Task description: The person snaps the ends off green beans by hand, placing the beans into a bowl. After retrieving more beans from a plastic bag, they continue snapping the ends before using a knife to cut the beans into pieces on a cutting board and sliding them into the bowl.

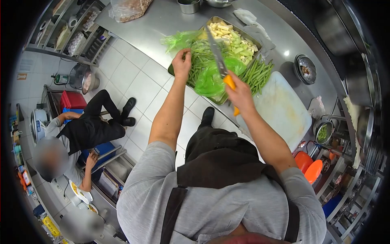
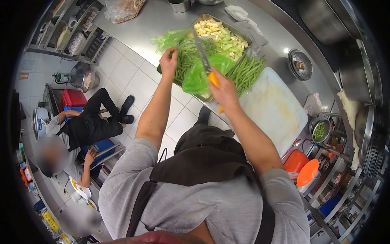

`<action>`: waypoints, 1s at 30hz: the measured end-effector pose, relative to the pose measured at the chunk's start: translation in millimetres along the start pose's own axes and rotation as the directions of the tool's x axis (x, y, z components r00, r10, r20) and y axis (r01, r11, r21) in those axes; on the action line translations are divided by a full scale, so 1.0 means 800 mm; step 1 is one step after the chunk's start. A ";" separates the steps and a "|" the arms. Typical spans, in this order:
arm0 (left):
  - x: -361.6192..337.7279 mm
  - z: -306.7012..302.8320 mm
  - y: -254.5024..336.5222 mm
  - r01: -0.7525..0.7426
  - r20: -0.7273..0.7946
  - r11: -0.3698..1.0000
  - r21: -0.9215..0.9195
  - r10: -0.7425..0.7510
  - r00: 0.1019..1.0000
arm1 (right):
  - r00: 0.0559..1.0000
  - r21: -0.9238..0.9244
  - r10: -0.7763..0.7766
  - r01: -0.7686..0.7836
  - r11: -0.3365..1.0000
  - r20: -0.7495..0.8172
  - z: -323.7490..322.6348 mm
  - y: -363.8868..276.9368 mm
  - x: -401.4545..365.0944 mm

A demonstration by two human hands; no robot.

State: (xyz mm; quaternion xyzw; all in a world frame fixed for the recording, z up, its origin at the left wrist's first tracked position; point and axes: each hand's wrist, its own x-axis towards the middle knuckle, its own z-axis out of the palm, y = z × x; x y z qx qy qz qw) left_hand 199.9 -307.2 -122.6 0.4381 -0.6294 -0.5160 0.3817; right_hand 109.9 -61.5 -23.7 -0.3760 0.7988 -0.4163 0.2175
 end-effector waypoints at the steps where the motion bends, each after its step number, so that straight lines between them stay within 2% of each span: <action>1: 0.005 -0.010 -0.013 -0.022 0.085 0.999 -0.023 0.024 0.996 | 0.999 0.037 0.019 -0.018 0.999 -0.028 -0.016 0.012 -0.012; 3: 0.014 -0.030 -0.018 -0.036 0.252 0.993 -0.110 0.063 0.966 | 0.995 0.042 0.025 -0.021 0.999 -0.099 -0.053 0.039 -0.045; 4: 0.018 -0.039 -0.012 -0.035 0.258 0.993 -0.113 0.063 0.964 | 0.990 0.009 0.008 -0.007 1.000 -0.143 -0.072 0.054 -0.065; 7: 0.033 -0.052 0.001 -0.107 0.339 0.987 0.117 0.061 0.939 | 0.967 -0.120 0.059 -0.091 0.989 -0.248 -0.114 0.100 -0.142; 8: 0.037 -0.051 0.001 -0.111 0.355 0.988 0.111 0.065 0.932 | 0.957 -0.159 0.073 -0.122 0.980 -0.281 -0.120 0.114 -0.169; 9: 0.038 -0.051 0.003 -0.238 0.441 0.910 0.340 0.069 0.895 | 0.951 -0.159 0.082 -0.134 0.978 -0.298 -0.121 0.123 -0.196; 10: 0.037 -0.049 0.005 -0.373 0.522 0.763 0.528 0.054 0.851 | 0.928 -0.192 0.122 -0.199 0.961 -0.352 -0.120 0.130 -0.224; 11: 0.036 -0.045 0.019 -0.496 0.657 0.624 0.603 -0.037 0.753 | 0.897 -0.220 0.161 -0.269 0.938 -0.412 -0.119 0.135 -0.246; 12: 0.033 -0.036 0.032 -0.526 0.685 0.624 0.579 -0.022 0.728 | 0.878 -0.213 0.173 -0.292 0.932 -0.445 -0.117 0.135 -0.263; 15: 0.016 0.003 0.085 -0.501 0.575 0.738 0.452 0.189 0.796 | 0.794 -0.207 0.313 -0.473 0.856 -0.521 -0.101 0.132 -0.306; 16: 0.010 0.025 0.103 -0.523 0.602 0.734 0.432 0.197 0.774 | 0.771 -0.191 0.328 -0.496 0.847 -0.545 -0.098 0.131 -0.312; 18: -0.009 0.077 0.130 -0.621 0.646 0.737 0.265 0.343 0.682 | 0.727 -0.140 0.474 -0.607 0.783 -0.497 -0.094 0.131 -0.319; 19: -0.019 0.106 0.135 -0.633 0.712 0.736 0.240 0.310 0.630 | 0.731 -0.134 0.456 -0.591 0.796 -0.508 -0.092 0.134 -0.321; 21: -0.041 0.165 0.146 -0.740 0.824 0.635 0.224 0.282 0.491 | 0.723 -0.111 0.461 -0.589 0.800 -0.514 -0.093 0.137 -0.320; 23: -0.066 0.225 0.145 -0.752 0.878 0.609 0.251 0.185 0.442 | 0.742 -0.094 0.439 -0.554 0.828 -0.506 -0.096 0.147 -0.325; 24: -0.078 0.251 0.139 -0.760 0.883 0.606 0.235 0.194 0.428 | 0.732 -0.088 0.440 -0.559 0.825 -0.520 -0.099 0.147 -0.327; 26: -0.106 0.293 0.134 -0.872 0.942 0.406 0.273 0.071 0.328 | 0.737 -0.058 0.472 -0.565 0.823 -0.484 -0.104 0.145 -0.328; 27: -0.122 0.307 0.139 -0.877 0.945 0.402 0.262 0.077 0.317 | 0.739 -0.058 0.472 -0.564 0.823 -0.481 -0.105 0.147 -0.330; 29: -0.148 0.329 0.146 -0.845 0.915 0.361 0.394 -0.075 0.395 | 0.740 -0.050 0.479 -0.565 0.823 -0.473 -0.107 0.148 -0.331; 30: -0.151 0.340 0.139 -0.849 0.918 0.359 0.389 -0.070 0.391 | 0.747 -0.048 0.486 -0.565 0.824 -0.454 -0.109 0.149 -0.331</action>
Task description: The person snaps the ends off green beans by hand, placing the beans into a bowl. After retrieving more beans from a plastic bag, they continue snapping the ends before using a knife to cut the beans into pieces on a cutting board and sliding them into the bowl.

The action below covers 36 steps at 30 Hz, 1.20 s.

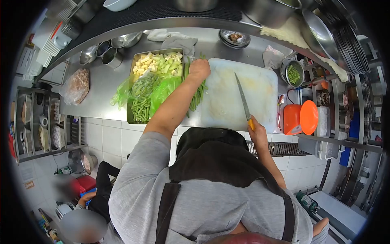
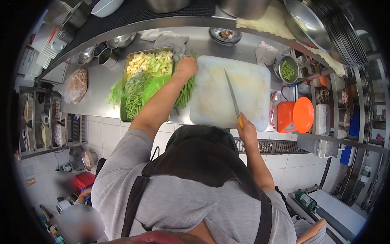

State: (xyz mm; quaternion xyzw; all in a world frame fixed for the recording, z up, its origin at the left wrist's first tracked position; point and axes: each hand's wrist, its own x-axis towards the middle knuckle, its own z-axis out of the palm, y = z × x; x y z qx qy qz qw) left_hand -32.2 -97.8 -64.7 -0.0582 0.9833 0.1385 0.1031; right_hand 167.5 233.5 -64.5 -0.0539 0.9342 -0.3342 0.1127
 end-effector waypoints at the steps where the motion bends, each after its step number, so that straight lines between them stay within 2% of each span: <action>1: 0.014 0.010 0.002 0.001 -0.060 0.998 0.057 0.003 0.998 | 0.999 0.005 -0.036 0.036 0.999 0.000 0.000 0.005 0.002; 2: 0.022 0.009 0.007 0.008 -0.122 0.994 0.112 0.006 0.993 | 0.999 0.004 -0.040 0.040 0.999 -0.004 -0.002 0.006 0.003; 3: 0.030 0.007 0.012 0.086 -0.067 0.985 0.147 -0.077 0.995 | 0.999 0.010 -0.048 0.048 0.999 0.005 -0.004 0.007 0.004; 6: 0.053 0.009 0.013 0.151 -0.028 0.970 0.190 -0.148 0.989 | 0.997 0.021 -0.060 0.059 0.998 0.044 -0.014 0.010 0.007; 8: 0.070 0.013 0.014 0.187 0.014 0.967 0.171 -0.193 0.981 | 0.995 0.033 -0.027 0.024 0.999 0.097 -0.024 0.012 0.011; 10: 0.077 0.019 0.006 0.277 0.038 0.961 0.018 -0.277 0.960 | 0.990 0.041 -0.042 0.037 0.998 0.134 -0.029 0.026 0.014; 12: 0.081 0.023 0.007 0.301 0.004 0.953 -0.033 -0.301 0.954 | 0.992 0.088 -0.082 0.074 0.993 0.097 -0.028 0.040 0.017; 14: 0.092 0.044 0.003 0.289 -0.015 0.957 0.015 -0.288 0.957 | 0.983 0.071 -0.064 0.052 0.996 0.172 -0.039 0.038 0.020; 16: 0.085 0.040 0.007 0.282 -0.040 0.959 -0.002 -0.282 0.959 | 0.971 0.078 0.046 -0.066 0.995 0.234 -0.046 0.043 0.024; 17: 0.077 0.035 0.005 0.304 -0.036 0.953 0.003 -0.303 0.952 | 0.980 0.065 -0.020 0.007 0.998 0.198 -0.050 0.045 0.024; 19: 0.069 0.027 0.011 0.288 -0.134 0.956 -0.054 -0.293 0.947 | 0.978 0.063 -0.061 0.049 0.997 0.199 -0.054 0.062 0.029; 21: 0.064 0.024 0.002 0.305 -0.158 0.951 -0.056 -0.310 0.937 | 0.978 0.098 -0.132 0.117 0.988 0.159 -0.060 0.076 0.026; 22: 0.063 0.022 -0.004 0.321 -0.188 0.945 -0.069 -0.328 0.926 | 0.972 0.082 -0.029 0.010 0.997 0.232 -0.068 0.080 0.026; 24: 0.059 0.029 -0.027 0.261 -0.289 0.958 -0.116 -0.284 0.914 | 0.970 0.104 0.022 -0.049 0.993 0.240 -0.084 0.078 0.024; 26: 0.048 0.015 -0.045 0.078 -0.387 0.962 -0.263 -0.179 0.905 | 0.972 0.117 0.071 -0.099 0.988 0.224 -0.089 0.094 0.020; 28: 0.029 -0.011 -0.052 0.039 -0.387 0.924 -0.381 -0.197 0.901 | 0.982 0.110 0.034 -0.056 0.992 0.187 -0.094 0.101 0.015; 29: 0.029 -0.015 -0.063 0.023 -0.389 0.930 -0.368 -0.176 0.905 | 0.983 0.117 0.041 -0.063 0.991 0.176 -0.093 0.110 0.012; 31: 0.032 -0.016 -0.085 -0.013 -0.321 0.702 -0.712 -0.309 0.895 | 0.989 0.139 0.030 -0.051 0.989 0.145 -0.092 0.122 0.006; 32: 0.028 -0.027 -0.082 -0.021 -0.328 0.710 -0.704 -0.299 0.896 | 0.991 0.148 0.013 -0.032 0.988 0.130 -0.092 0.121 0.003; 34: 0.017 -0.049 -0.078 0.020 -0.184 0.510 -0.860 -0.346 0.920 | 0.990 0.166 0.030 -0.052 0.985 0.134 -0.094 0.118 -0.002; 36: 0.013 -0.067 -0.071 0.007 -0.214 0.541 -0.841 -0.344 0.914 | 0.988 0.181 0.051 -0.077 0.981 0.142 -0.093 0.117 -0.003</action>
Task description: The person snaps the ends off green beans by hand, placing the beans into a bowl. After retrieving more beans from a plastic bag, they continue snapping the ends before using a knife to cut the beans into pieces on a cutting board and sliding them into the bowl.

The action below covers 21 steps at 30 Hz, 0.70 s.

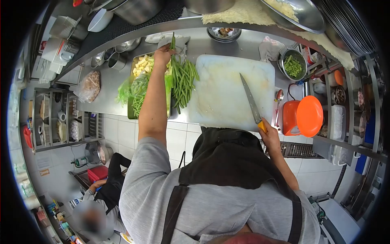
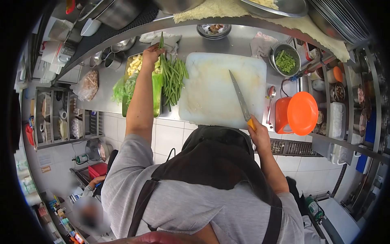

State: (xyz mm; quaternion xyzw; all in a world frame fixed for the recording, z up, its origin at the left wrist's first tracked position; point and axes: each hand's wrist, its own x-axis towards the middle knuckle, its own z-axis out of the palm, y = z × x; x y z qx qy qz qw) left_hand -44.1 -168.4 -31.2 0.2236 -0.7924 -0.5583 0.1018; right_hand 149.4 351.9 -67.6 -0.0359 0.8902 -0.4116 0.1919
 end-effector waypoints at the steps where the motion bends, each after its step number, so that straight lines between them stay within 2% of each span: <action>1: -0.002 -0.003 0.009 0.015 -0.008 0.999 0.032 -0.014 1.000 | 1.000 -0.012 -0.019 0.019 1.000 -0.005 0.001 0.002 0.000; 4: 0.004 -0.003 0.024 0.015 -0.014 0.997 0.076 -0.014 1.000 | 0.999 -0.024 -0.032 0.032 0.999 -0.010 0.001 0.001 -0.001; 6: -0.001 0.001 0.041 -0.041 0.005 0.998 -0.048 0.042 0.999 | 0.999 -0.029 -0.031 0.031 0.999 -0.008 -0.001 0.002 -0.001; 7: -0.004 0.006 0.049 -0.111 0.044 0.989 -0.101 0.116 0.992 | 0.998 -0.041 -0.066 0.066 0.997 -0.022 0.001 0.005 -0.001; 8: -0.019 0.015 0.071 -0.115 0.049 0.988 -0.101 0.121 0.991 | 0.994 -0.054 -0.099 0.097 0.994 -0.036 0.003 0.009 -0.001; 10: -0.052 0.041 0.112 -0.150 0.175 0.986 0.076 0.135 0.975 | 0.994 -0.049 -0.100 0.098 0.994 -0.039 0.006 0.013 0.000; 11: -0.043 0.062 0.085 -0.151 0.222 0.985 0.086 0.129 0.967 | 0.994 -0.047 -0.104 0.102 0.994 -0.037 0.005 0.014 0.000; 12: -0.067 0.085 0.092 -0.167 0.331 0.966 0.196 0.095 0.939 | 0.995 -0.052 -0.092 0.090 0.995 -0.042 0.004 0.013 -0.001; 13: -0.094 0.115 0.099 -0.195 0.434 0.934 0.301 0.048 0.900 | 0.996 -0.037 -0.078 0.077 0.996 -0.040 0.004 0.011 -0.001; 15: -0.110 0.180 0.038 -0.365 0.629 0.873 0.323 0.090 0.772 | 1.000 0.000 0.002 -0.002 1.000 -0.001 0.002 0.001 -0.002; 16: -0.126 0.208 0.022 -0.334 0.656 0.881 0.335 0.036 0.754 | 1.000 -0.002 0.022 -0.022 1.000 -0.001 0.004 0.007 -0.003; 18: -0.152 0.247 -0.001 -0.301 0.690 0.889 0.346 -0.024 0.723 | 0.997 0.138 0.081 -0.082 0.987 0.010 0.011 0.015 -0.001; 19: -0.161 0.259 -0.012 -0.206 0.644 0.930 0.305 -0.042 0.764 | 0.987 0.191 0.153 -0.159 0.969 0.046 0.008 0.013 -0.003; 20: -0.166 0.264 -0.018 -0.110 0.592 0.960 0.258 -0.067 0.803 | 0.986 0.191 0.161 -0.167 0.967 0.049 0.009 0.018 -0.005; 21: -0.168 0.265 -0.024 -0.105 0.594 0.960 0.261 -0.074 0.801 | 0.989 0.192 0.148 -0.148 0.970 0.015 0.011 0.026 -0.007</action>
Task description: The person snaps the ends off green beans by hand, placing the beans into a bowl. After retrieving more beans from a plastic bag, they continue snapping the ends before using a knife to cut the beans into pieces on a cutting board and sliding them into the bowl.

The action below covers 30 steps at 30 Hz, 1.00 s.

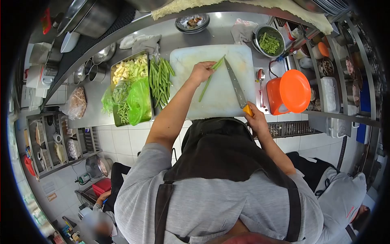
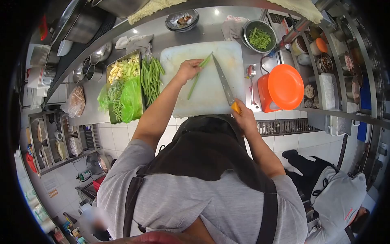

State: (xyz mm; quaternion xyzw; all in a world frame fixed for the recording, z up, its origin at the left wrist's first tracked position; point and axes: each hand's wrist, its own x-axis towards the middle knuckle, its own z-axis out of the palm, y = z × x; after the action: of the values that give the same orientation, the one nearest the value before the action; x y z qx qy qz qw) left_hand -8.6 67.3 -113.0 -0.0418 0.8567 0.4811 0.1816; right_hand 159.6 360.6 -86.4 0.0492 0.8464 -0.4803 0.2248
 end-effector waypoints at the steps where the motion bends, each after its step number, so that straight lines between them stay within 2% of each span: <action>1: -0.001 0.001 -0.006 -0.023 -0.037 0.992 -0.120 0.019 0.999 | 0.999 0.001 -0.022 0.022 1.000 -0.030 0.001 0.005 0.000; 2: -0.005 -0.001 -0.003 -0.051 -0.077 0.970 -0.236 0.033 0.996 | 0.999 0.007 0.052 -0.052 0.999 -0.008 -0.004 0.000 -0.004; 6: -0.036 -0.020 -0.010 -0.001 -0.178 0.968 -0.251 -0.045 0.983 | 0.999 -0.066 0.025 -0.028 0.997 -0.039 -0.013 -0.013 -0.014; 8: -0.053 -0.020 -0.021 0.001 -0.277 0.993 0.118 0.032 0.960 | 0.999 -0.056 0.016 -0.018 0.998 -0.036 -0.014 -0.015 -0.014; 9: -0.065 -0.016 -0.023 0.005 -0.281 0.993 0.116 0.028 0.959 | 0.999 -0.046 0.006 -0.008 0.999 -0.034 -0.015 -0.016 -0.013; 11: -0.088 -0.004 -0.024 -0.091 -0.222 0.924 0.370 0.183 0.958 | 0.998 -0.096 -0.048 0.045 0.994 -0.031 -0.017 -0.011 -0.007; 12: -0.092 0.001 -0.030 -0.156 -0.284 0.901 0.404 0.286 0.915 | 0.995 -0.142 -0.099 0.094 0.985 -0.031 -0.019 -0.010 -0.004; 15: -0.083 0.000 -0.053 -0.160 -0.301 0.867 0.472 0.329 0.895 | 0.993 -0.207 -0.117 0.117 0.971 0.013 -0.030 -0.020 0.004; 19: -0.088 -0.003 -0.052 -0.137 -0.298 0.909 0.393 0.267 0.917 | 0.990 -0.295 -0.133 0.142 0.945 0.051 -0.039 -0.025 0.019; 21: -0.099 -0.005 -0.042 -0.159 -0.366 0.792 0.590 0.437 0.821 | 0.983 -0.303 -0.177 0.184 0.935 0.053 -0.040 -0.030 0.024; 22: -0.103 -0.005 -0.036 -0.158 -0.368 0.794 0.587 0.436 0.821 | 0.974 -0.308 -0.221 0.226 0.924 0.050 -0.040 -0.032 0.026; 24: -0.112 -0.005 -0.025 -0.111 -0.283 0.761 0.639 0.367 0.886 | 0.959 -0.341 -0.275 0.282 0.897 0.069 -0.037 -0.030 0.033; 28: -0.097 0.000 -0.047 -0.137 -0.271 0.785 0.604 0.364 0.891 | 0.919 -0.409 -0.375 0.392 0.824 0.124 -0.030 -0.033 0.033; 30: -0.096 0.004 -0.043 -0.162 -0.276 0.839 0.519 0.343 0.898 | 0.926 -0.414 -0.352 0.377 0.829 0.137 -0.028 -0.036 0.027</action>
State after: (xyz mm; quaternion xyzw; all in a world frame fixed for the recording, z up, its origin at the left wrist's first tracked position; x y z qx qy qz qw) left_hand 71.8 43.8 -115.1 0.0333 0.9654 0.2557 -0.0391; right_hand 124.4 361.1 -62.6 -0.1774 0.9188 -0.3154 0.1576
